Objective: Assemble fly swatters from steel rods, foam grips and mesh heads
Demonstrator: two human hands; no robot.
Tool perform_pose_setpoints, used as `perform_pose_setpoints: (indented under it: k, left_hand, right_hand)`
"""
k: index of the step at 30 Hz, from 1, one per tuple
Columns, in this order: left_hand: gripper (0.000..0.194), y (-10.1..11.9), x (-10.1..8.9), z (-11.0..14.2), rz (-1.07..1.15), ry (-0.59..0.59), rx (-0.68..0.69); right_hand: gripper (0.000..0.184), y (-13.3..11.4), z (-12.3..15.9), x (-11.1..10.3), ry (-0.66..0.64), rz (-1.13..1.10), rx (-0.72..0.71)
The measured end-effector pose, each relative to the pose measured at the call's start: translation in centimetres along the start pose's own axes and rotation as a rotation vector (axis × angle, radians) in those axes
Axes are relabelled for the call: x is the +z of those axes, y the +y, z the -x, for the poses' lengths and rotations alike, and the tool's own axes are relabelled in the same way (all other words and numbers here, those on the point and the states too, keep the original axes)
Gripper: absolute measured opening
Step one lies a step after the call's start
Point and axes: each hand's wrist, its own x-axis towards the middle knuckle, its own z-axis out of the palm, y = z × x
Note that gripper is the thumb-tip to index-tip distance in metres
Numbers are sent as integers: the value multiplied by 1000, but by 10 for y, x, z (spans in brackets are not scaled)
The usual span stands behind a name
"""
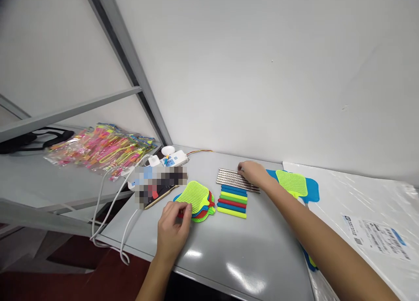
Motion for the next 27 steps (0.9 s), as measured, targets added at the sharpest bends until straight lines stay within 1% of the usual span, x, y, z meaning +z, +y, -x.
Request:
perform_pose_setpoints:
  k: [2, 3, 5, 7, 10, 12, 14, 16, 18, 20, 22, 25, 27]
  left_hand:
    - [12, 0, 0, 0, -13, -7, 0]
    - [12, 0, 0, 0, -19, -10, -2]
    - [11, 0, -1, 0, -29, -12, -5]
    - [11, 0, -1, 0, -34, -13, -6]
    - [12, 0, -1, 1, -35, -12, -4]
    - [12, 0, -1, 1, -35, -10, 0]
    - [11, 1, -1, 2, -36, -14, 9]
    - [9, 3, -1, 1, -38, -24, 21]
    - [8, 7, 1, 1, -39, -43, 33]
    - [7, 13, 3, 0, -47, -65, 51]
    - [7, 20, 7, 1, -72, -94, 78]
    - [11, 29, 13, 5, -119, -156, 118]
    - [12, 33, 15, 9, -136, -196, 130]
  right_hand:
    - [32, 4, -8, 4, -26, -7, -39]
    - [33, 5, -9, 5, -26, -8, -58]
    - [24, 5, -11, 5, -5, -11, -96]
    - [14, 5, -9, 2, 44, -15, -121]
    - [15, 6, 3, -9, 155, -39, -103]
    - [21, 8, 21, -19, 218, -71, -59]
    - [24, 9, 47, -26, 272, -147, -20]
    - [24, 7, 79, -29, 344, -304, 5]
    - [25, 3, 110, -27, 412, -478, 33]
    - [26, -2, 136, -19, 461, -606, 82]
    - [28, -7, 154, -7, 494, -680, 128]
    - [31, -14, 166, 13, 500, -710, 133]
    - [28, -20, 166, 24, 431, -683, 93]
